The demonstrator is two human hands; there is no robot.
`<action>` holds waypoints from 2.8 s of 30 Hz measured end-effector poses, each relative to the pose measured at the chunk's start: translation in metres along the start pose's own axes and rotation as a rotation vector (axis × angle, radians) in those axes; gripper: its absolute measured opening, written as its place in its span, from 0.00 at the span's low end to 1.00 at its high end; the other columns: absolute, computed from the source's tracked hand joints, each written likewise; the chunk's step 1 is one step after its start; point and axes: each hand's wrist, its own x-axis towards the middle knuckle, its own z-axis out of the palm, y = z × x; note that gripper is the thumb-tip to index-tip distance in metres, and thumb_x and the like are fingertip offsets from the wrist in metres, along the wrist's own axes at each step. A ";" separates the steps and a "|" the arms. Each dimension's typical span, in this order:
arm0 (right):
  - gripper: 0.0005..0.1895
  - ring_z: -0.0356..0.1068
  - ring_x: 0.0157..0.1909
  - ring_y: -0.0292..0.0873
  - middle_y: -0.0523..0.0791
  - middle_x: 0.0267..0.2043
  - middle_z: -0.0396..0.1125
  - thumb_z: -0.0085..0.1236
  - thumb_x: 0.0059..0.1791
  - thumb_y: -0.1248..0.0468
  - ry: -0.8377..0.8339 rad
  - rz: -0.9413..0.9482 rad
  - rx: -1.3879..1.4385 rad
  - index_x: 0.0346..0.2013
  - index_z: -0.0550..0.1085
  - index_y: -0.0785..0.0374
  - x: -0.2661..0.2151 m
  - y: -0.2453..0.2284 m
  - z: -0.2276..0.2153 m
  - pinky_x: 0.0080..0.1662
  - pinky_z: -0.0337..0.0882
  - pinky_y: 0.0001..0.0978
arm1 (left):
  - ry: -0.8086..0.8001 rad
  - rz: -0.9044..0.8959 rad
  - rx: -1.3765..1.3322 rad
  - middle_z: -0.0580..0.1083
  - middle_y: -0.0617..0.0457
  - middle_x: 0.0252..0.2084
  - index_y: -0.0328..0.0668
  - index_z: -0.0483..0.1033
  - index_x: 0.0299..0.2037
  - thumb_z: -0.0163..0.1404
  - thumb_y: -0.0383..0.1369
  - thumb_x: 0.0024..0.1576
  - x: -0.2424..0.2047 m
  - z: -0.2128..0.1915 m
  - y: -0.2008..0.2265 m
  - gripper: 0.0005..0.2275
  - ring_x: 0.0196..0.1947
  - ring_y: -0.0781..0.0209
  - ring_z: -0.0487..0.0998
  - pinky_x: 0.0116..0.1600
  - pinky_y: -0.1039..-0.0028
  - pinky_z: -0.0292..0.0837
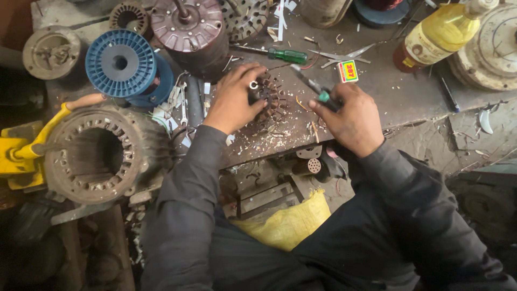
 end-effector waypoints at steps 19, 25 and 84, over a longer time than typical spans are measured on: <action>0.17 0.71 0.41 0.57 0.52 0.42 0.70 0.69 0.50 0.54 0.042 -0.171 0.065 0.35 0.78 0.68 0.000 -0.025 0.015 0.42 0.70 0.46 | -0.072 -0.266 0.481 0.79 0.44 0.29 0.44 0.73 0.56 0.59 0.44 0.56 -0.011 -0.024 0.033 0.21 0.29 0.42 0.81 0.38 0.56 0.75; 0.18 0.72 0.40 0.55 0.53 0.41 0.70 0.69 0.50 0.55 0.082 -0.149 0.087 0.36 0.78 0.70 0.001 -0.020 0.008 0.42 0.71 0.44 | 0.105 -0.271 0.404 0.78 0.44 0.25 0.41 0.76 0.50 0.58 0.45 0.56 -0.018 -0.015 0.057 0.19 0.23 0.42 0.81 0.27 0.55 0.74; 0.16 0.72 0.51 0.61 0.52 0.62 0.69 0.58 0.42 0.68 -0.030 -0.162 -0.026 0.44 0.79 0.67 0.001 0.001 0.019 0.52 0.72 0.48 | 0.329 -0.185 -0.309 0.82 0.47 0.42 0.43 0.79 0.48 0.60 0.35 0.57 -0.015 -0.013 0.047 0.11 0.39 0.49 0.84 0.43 0.66 0.76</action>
